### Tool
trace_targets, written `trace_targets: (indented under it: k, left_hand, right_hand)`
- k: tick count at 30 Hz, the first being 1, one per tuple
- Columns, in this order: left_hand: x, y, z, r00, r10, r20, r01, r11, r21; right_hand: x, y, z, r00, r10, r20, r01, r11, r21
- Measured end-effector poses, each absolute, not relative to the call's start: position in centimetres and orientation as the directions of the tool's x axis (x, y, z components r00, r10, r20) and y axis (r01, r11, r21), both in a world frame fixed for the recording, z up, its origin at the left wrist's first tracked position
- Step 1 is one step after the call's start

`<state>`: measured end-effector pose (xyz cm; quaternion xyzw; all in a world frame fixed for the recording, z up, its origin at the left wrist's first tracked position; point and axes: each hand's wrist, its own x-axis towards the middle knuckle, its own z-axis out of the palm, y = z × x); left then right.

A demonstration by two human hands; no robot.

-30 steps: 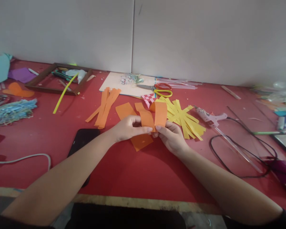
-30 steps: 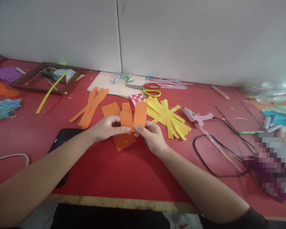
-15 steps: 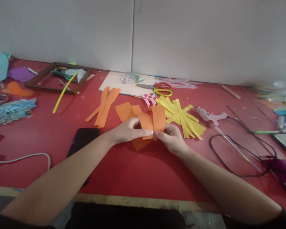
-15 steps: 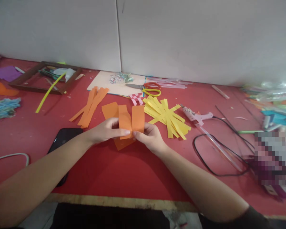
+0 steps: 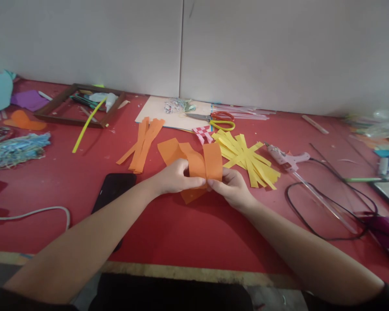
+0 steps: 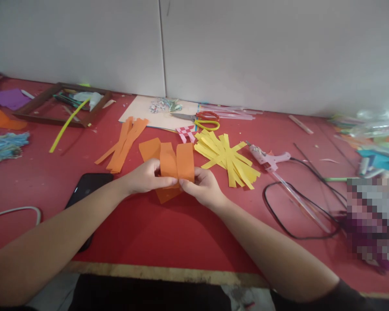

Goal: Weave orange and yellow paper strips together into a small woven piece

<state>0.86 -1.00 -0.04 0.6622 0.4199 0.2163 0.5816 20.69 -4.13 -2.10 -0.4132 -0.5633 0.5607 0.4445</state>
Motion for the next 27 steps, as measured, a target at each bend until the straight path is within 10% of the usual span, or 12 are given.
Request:
trace_targets:
  k: [27]
  left_hand:
    - [1.9, -1.0, -0.5, 0.574, 0.817, -0.058, 0.108, -0.005, 0.994]
  right_hand:
    - [20.9, -4.2, -3.9, -0.144, 0.989, 0.041, -0.076, 0.031, -0.997]
